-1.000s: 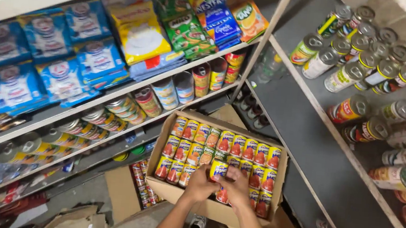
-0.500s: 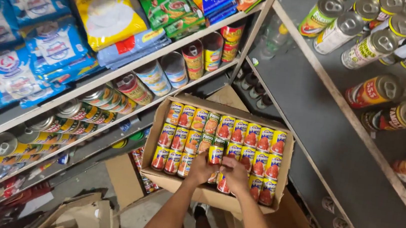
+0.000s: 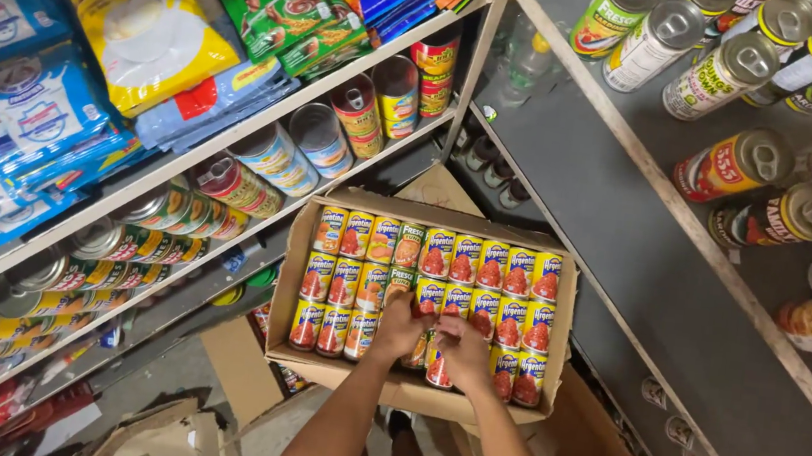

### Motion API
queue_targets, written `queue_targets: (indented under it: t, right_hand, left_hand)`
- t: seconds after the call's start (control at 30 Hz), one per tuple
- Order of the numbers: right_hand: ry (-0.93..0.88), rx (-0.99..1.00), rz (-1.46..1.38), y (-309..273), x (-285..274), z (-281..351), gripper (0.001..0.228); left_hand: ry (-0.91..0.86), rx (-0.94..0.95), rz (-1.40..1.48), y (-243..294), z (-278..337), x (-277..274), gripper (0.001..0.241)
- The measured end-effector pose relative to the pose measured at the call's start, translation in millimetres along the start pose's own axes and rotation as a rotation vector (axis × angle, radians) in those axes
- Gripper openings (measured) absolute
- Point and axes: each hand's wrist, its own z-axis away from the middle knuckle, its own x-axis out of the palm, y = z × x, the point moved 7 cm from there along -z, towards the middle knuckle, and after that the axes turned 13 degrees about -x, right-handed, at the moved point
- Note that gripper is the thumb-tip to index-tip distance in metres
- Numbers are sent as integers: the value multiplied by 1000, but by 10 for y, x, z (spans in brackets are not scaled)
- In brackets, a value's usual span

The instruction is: Organizing and stocking various canned goods onto grocery store shelves.

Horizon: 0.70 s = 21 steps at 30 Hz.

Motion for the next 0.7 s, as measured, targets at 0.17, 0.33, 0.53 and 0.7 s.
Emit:
queue_targets:
  t: [0.17,0.33,0.53,0.7]
  right_hand:
    - [15,-37,116,-29,-29,21,36]
    - [-29,67,96,-205,14,126,44]
    - [65,57,-100,133,4,198,42]
    - [154,13,73,-67,-131,480,28]
  left_hand:
    - [2,56,-95,-72,-136,59,37]
    - [11,109,-115,-35,-129,38,38]
    - [-18,138,-128,-95,-141,124,42]
    - [283,314,-154,186,229,-162,73]
